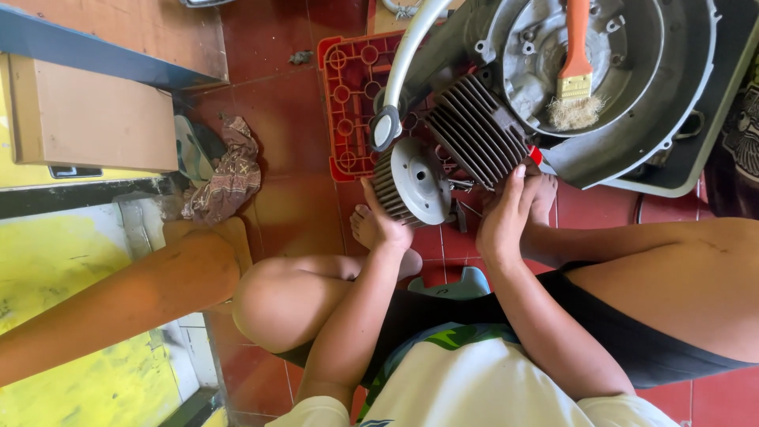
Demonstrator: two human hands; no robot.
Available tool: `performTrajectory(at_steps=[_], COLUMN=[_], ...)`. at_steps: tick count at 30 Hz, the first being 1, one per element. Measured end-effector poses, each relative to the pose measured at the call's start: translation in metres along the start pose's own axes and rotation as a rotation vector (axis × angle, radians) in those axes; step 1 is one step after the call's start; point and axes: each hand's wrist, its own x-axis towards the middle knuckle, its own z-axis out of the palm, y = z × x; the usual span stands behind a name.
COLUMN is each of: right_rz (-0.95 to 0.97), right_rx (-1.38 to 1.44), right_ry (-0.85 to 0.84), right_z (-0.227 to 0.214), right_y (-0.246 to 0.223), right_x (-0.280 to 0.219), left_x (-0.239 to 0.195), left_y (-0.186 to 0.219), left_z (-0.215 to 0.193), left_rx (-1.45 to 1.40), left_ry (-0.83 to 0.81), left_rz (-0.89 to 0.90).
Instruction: Cleaning motorcycle engine components with a brush and inspecting the cylinder head.
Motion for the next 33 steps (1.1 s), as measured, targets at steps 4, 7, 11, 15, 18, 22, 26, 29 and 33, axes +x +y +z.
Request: performTrajectory(at_steps=[4, 7, 11, 15, 18, 22, 26, 29, 33], right_rz=[0.076, 0.195, 0.149, 0.075, 0.113, 0.225, 0.228, 0.307, 0.183], right_rx=[-0.13, -0.153, -0.165, -0.303, -0.278, -0.296, -0.277, -0.046, -0.054], right_ry=[0.096, -0.148, -0.297, -0.373, -0.442, -0.593, -0.634, -0.647, -0.772], right_z=[-0.035, -0.009, -0.003, -0.006, -0.007, -0.008, -0.016, -0.027, -0.03], right_y=[0.072, 0.055, 0.05, 0.047, 0.041, 0.031, 0.051, 0.081, 0.08], right_x=[-0.002, -0.031, -0.048, -0.045, -0.047, -0.052, -0.052, -0.05, -0.039], left_x=[0.095, 0.162, 0.01, 0.023, 0.042, 0.028, 0.0, 0.005, 0.019], left_y=[-0.09, -0.155, -0.009, -0.017, -0.032, -0.013, 0.009, 0.01, 0.008], left_z=[-0.04, -0.068, 0.016, 0.008, -0.005, -0.016, -0.006, -0.004, -0.002], left_rx=[-0.215, -0.366, -0.485, -0.569, -0.642, -0.677, -0.495, -0.281, -0.468], left_ry=[-0.193, -0.35, -0.385, -0.539, -0.648, -0.692, -0.539, -0.54, -0.763], left_rz=[-0.043, -0.069, -0.144, -0.169, -0.15, -0.054, 0.152, 0.458, 0.481])
